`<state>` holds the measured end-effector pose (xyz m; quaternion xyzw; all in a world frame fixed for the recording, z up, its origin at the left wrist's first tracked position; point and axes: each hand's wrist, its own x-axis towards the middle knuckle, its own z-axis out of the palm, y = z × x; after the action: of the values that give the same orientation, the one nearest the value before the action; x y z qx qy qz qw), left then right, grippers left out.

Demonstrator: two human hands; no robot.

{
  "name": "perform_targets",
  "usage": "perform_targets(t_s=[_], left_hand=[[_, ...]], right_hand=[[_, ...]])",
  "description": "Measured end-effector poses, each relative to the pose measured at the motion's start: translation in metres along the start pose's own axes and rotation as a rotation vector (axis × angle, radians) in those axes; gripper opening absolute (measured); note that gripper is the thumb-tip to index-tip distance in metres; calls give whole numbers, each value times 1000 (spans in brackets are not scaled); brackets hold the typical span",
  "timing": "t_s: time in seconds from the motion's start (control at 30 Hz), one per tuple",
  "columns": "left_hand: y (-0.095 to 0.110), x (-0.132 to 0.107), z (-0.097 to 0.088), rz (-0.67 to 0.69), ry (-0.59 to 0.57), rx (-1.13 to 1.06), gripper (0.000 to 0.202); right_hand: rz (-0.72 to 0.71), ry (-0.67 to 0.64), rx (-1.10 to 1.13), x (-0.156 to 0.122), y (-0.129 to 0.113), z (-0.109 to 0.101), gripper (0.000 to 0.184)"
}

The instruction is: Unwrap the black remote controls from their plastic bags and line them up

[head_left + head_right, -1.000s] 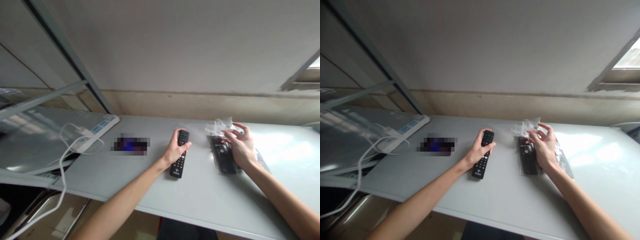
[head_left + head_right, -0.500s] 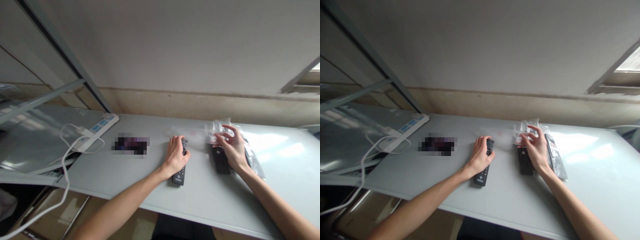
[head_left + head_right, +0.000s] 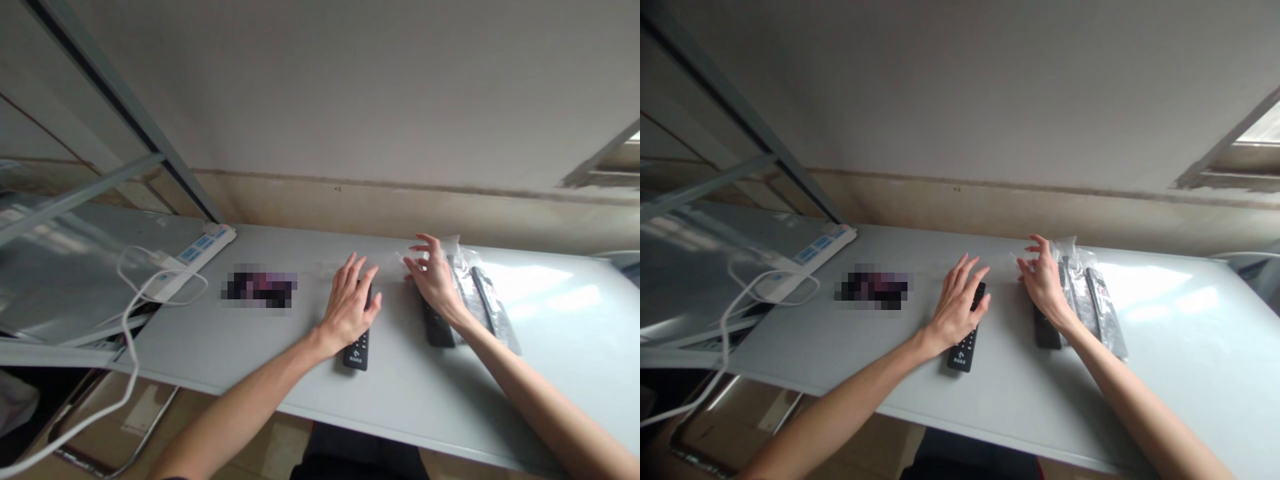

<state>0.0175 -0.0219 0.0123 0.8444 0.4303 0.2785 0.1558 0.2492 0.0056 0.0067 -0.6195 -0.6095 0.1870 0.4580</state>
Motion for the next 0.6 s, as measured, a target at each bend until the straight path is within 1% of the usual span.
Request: perform_targets(t_s=[0.07,0.13,0.17,0.23,0.3,0.4,0.5,0.6], left_hand=[[-9,4,-5,-48,-59,8,48],[-21,7,-10,-83,-145,0,52],[-28,9,-12,-96,-190,-13,56],[-41,12,-15,-99,-265,-25,63],[-52,14,-17,-91,-329,-11,64],[-60,16,-18,-87,-354,30,64],[-58,16,-17,-77,-346,77,66],[-56,15,-16,-65,-343,103,66]], right_hand=[[-171,-25,-251,-10,-1,4,52],[-308,-130,-425,-25,-1,7,50],[-344,-202,-475,-32,0,9,51],[-373,-314,-547,-46,1,12,55],[-383,-358,-600,-53,2,13,57],[-389,-347,-667,-57,3,13,55],[-371,-313,-720,-58,3,14,55],[-367,-295,-728,-61,3,15,56]])
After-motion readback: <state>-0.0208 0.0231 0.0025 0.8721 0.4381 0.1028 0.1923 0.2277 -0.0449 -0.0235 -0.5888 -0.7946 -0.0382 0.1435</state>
